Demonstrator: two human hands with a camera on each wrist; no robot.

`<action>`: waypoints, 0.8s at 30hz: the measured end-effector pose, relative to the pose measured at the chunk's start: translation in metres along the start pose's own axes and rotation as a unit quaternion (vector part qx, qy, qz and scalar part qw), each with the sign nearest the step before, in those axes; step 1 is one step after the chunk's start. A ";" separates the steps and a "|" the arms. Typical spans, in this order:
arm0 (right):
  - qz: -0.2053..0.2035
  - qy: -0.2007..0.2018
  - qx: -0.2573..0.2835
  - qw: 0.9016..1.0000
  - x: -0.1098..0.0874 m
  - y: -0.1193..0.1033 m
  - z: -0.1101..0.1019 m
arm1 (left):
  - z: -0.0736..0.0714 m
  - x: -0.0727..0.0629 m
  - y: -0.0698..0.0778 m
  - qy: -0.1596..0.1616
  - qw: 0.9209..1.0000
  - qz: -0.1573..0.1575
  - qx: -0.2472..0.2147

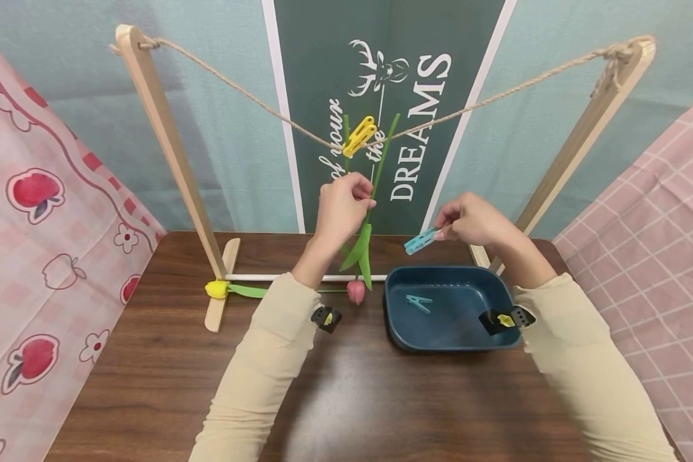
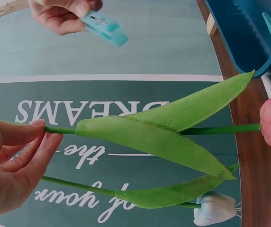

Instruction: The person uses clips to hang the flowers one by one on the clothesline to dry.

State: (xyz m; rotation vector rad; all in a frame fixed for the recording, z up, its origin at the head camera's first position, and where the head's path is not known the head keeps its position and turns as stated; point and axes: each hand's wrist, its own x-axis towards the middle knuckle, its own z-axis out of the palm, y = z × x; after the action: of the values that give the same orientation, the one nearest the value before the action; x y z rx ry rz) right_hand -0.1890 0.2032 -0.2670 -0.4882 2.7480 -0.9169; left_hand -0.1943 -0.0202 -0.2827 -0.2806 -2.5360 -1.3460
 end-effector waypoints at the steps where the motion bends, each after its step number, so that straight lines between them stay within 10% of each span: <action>1: -0.002 0.002 -0.003 1.000 0.000 -0.001 -0.002 | 0.000 0.000 0.000 0.002 1.000 0.000 0.000; 24: -0.009 0.088 -0.056 0.994 -0.002 -0.042 -0.042 | 0.002 0.001 -0.001 0.018 1.000 0.003 0.014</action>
State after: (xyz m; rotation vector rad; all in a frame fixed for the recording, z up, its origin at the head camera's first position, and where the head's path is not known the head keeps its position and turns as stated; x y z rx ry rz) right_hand -0.1888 0.1950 -0.2078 -0.4737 2.9720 -0.8521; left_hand -0.1961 -0.0191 -0.2837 -0.2559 -2.5203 -1.3016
